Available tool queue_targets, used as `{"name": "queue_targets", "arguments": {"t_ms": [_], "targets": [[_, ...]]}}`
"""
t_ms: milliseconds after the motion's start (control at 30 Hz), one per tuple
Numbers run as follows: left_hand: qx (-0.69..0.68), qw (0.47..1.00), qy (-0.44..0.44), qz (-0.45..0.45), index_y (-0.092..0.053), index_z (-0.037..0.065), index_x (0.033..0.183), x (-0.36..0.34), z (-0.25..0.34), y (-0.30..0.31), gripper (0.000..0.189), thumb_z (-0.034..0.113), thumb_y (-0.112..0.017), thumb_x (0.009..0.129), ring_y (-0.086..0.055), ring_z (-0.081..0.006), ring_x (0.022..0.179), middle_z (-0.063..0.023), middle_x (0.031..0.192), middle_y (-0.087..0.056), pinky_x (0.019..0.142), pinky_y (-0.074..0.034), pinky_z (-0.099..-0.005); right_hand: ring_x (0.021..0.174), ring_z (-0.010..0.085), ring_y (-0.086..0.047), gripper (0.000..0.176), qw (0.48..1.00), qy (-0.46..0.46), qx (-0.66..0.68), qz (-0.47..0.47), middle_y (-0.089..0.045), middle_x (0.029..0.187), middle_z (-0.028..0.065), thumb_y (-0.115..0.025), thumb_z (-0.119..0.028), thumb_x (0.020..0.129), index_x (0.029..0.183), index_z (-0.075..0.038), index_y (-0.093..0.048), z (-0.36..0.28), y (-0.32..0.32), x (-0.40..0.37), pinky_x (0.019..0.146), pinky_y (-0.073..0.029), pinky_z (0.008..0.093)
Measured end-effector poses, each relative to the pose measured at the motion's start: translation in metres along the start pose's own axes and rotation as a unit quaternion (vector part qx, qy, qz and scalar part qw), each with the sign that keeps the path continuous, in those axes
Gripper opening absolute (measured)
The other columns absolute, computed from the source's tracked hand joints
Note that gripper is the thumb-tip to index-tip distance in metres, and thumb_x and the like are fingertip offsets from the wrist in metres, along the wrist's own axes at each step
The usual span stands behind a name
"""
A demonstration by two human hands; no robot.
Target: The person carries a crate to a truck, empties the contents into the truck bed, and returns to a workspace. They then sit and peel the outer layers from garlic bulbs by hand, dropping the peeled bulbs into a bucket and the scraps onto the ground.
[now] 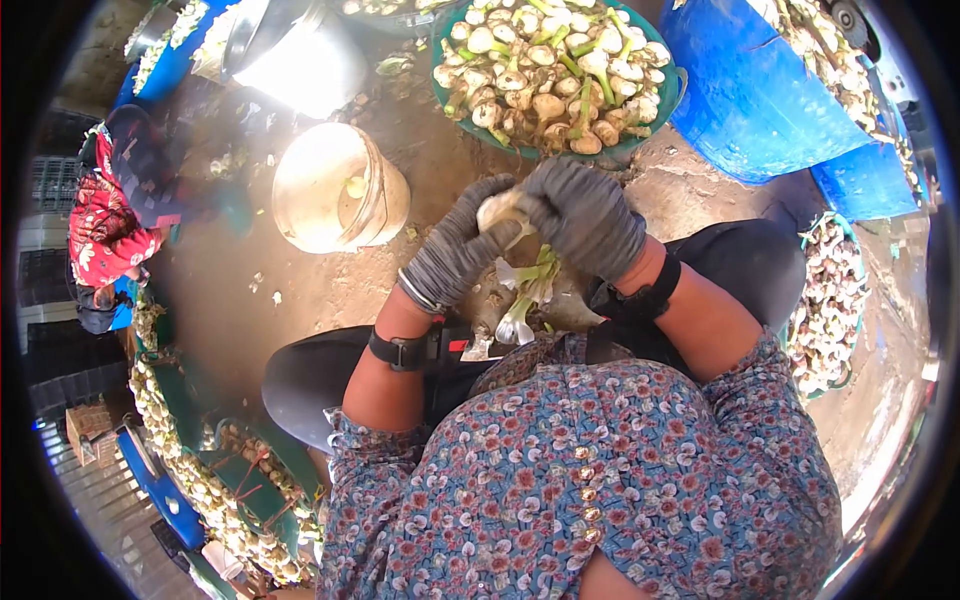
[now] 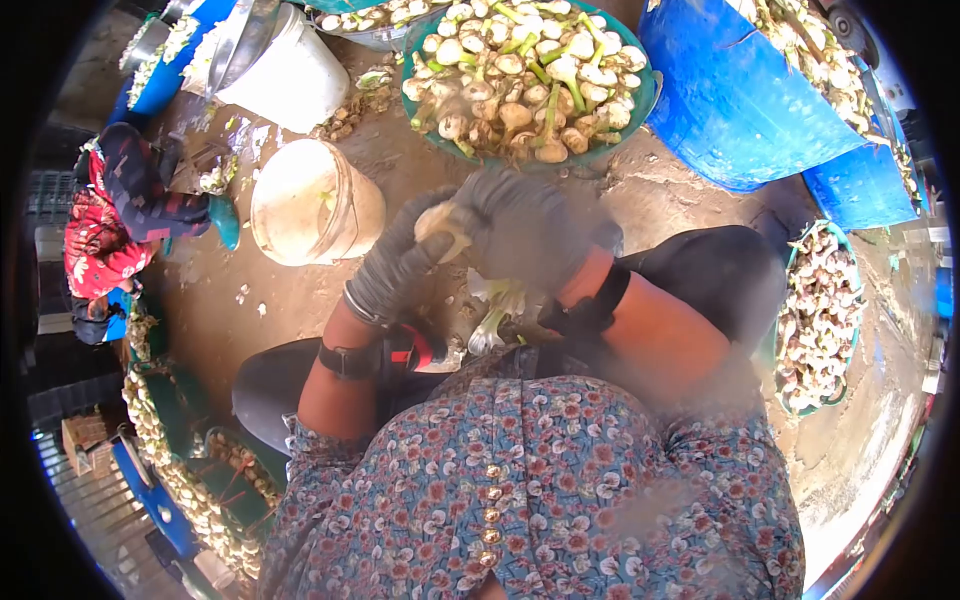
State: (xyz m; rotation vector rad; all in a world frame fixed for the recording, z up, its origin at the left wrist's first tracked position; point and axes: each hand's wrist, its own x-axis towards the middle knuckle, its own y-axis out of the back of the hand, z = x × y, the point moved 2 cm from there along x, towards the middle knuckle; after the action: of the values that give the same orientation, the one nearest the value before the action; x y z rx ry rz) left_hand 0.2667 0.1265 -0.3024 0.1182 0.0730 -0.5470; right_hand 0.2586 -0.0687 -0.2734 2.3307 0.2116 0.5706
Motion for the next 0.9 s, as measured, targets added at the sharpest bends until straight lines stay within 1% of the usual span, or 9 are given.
{"name": "queue_targets", "arguments": {"t_ms": [33, 100, 200, 367, 500, 600, 733, 800, 900], "targets": [[0.110, 0.991, -0.072, 0.001, -0.043, 0.006, 0.143, 0.005, 0.000, -0.003, 0.075, 0.025, -0.079, 0.080, -0.058, -0.0242, 0.113, -0.0117, 0.125, -0.058, 0.101, -0.045, -0.0346, 0.084, 0.0265, -0.064, 0.013, 0.996, -0.072, 0.050, 0.016, -0.065, 0.088, 0.0099, -0.066, -0.014, 0.091, 0.098, -0.003, -0.065, 0.007, -0.002, -0.002, 0.073, -0.051, 0.0364], [0.242, 0.952, -0.182, 0.048, -0.044, 0.005, 0.141, -0.005, 0.018, -0.015, 0.072, 0.014, -0.077, 0.078, -0.058, -0.0298, 0.113, -0.0162, 0.125, -0.057, 0.100, -0.047, -0.0363, 0.083, 0.0272, -0.064, 0.013, 0.982, 0.169, -0.066, 0.051, -0.065, 0.088, 0.0112, -0.062, -0.013, 0.092, 0.101, -0.003, -0.066, 0.051, -0.007, -0.005, 0.073, -0.051, 0.0365], [0.300, 0.920, -0.243, 0.066, -0.046, 0.004, 0.139, -0.013, 0.037, -0.015, 0.069, 0.011, -0.077, 0.077, -0.057, -0.0286, 0.114, -0.0163, 0.126, -0.056, 0.099, -0.048, -0.0366, 0.084, 0.0270, -0.065, 0.018, 0.982, -0.099, 0.133, -0.085, -0.067, 0.089, 0.0142, -0.058, -0.014, 0.095, 0.104, -0.002, -0.067, 0.056, 0.005, -0.005, 0.076, -0.053, 0.0344], [-0.204, 0.966, -0.084, 0.137, -0.047, 0.003, 0.135, -0.018, 0.064, 0.004, 0.049, 0.034, -0.056, 0.099, -0.065, -0.0184, 0.087, -0.0120, 0.113, -0.062, 0.070, -0.057, -0.0291, 0.092, 0.0219, -0.067, 0.031, 0.940, -0.146, -0.002, -0.309, -0.070, 0.101, 0.0128, -0.063, -0.025, 0.093, 0.115, -0.004, -0.062, 0.073, -0.016, -0.013, 0.079, -0.054, 0.0371], [-0.338, 0.937, -0.016, 0.086, -0.049, 0.001, 0.129, -0.007, 0.041, 0.010, 0.060, 0.053, -0.046, 0.100, -0.065, -0.0187, 0.077, -0.0136, 0.106, -0.065, 0.057, -0.057, -0.0294, 0.100, 0.0200, -0.065, 0.035, 0.969, -0.082, 0.146, -0.179, -0.069, 0.105, 0.0091, -0.057, -0.023, 0.096, 0.126, -0.004, -0.055, 0.031, -0.006, -0.012, 0.087, -0.052, 0.0357], [-0.306, 0.950, -0.021, 0.051, -0.048, 0.001, 0.130, 0.006, 0.015, 0.007, 0.061, 0.053, -0.048, 0.099, -0.065, -0.0188, 0.077, -0.0133, 0.105, -0.065, 0.059, -0.057, -0.0299, 0.107, 0.0152, -0.056, 0.061, 0.935, -0.158, 0.283, -0.145, -0.058, 0.124, 0.0064, -0.072, -0.027, 0.090, 0.140, -0.002, -0.045, 0.033, 0.006, -0.003, 0.089, -0.050, 0.0312], [-0.391, 0.919, 0.034, 0.048, -0.046, 0.003, 0.133, 0.022, 0.001, -0.007, 0.061, 0.051, -0.054, 0.097, -0.064, -0.0187, 0.075, -0.0129, 0.103, -0.064, 0.062, -0.057, -0.0308, 0.086, 0.0104, -0.058, 0.052, 0.971, -0.152, 0.171, -0.063, -0.062, 0.094, 0.0013, -0.076, -0.027, 0.088, 0.128, -0.002, -0.056, -0.002, 0.013, 0.016, 0.077, -0.051, 0.0279], [-0.402, 0.914, 0.037, 0.041, -0.046, 0.003, 0.134, 0.027, -0.009, -0.009, 0.062, 0.051, -0.057, 0.095, -0.062, -0.0179, 0.072, -0.0123, 0.101, -0.063, 0.058, -0.056, -0.0311, 0.077, 0.0100, -0.058, 0.043, 0.889, -0.293, 0.350, -0.039, -0.063, 0.082, -0.0009, -0.076, -0.028, 0.088, 0.119, -0.002, -0.062, -0.009, 0.007, 0.024, 0.072, -0.051, 0.0276], [-0.485, 0.869, 0.082, 0.057, -0.051, 0.005, 0.128, 0.026, -0.019, 0.002, 0.062, 0.057, -0.053, 0.095, -0.060, -0.0181, 0.067, -0.0092, 0.093, -0.064, 0.051, -0.052, -0.0320, 0.073, 0.0117, -0.061, 0.036, 0.913, -0.310, 0.249, -0.090, -0.066, 0.077, 0.0004, -0.074, -0.026, 0.088, 0.112, 0.000, -0.065, 0.017, 0.004, 0.026, 0.069, -0.051, 0.0294]]}}
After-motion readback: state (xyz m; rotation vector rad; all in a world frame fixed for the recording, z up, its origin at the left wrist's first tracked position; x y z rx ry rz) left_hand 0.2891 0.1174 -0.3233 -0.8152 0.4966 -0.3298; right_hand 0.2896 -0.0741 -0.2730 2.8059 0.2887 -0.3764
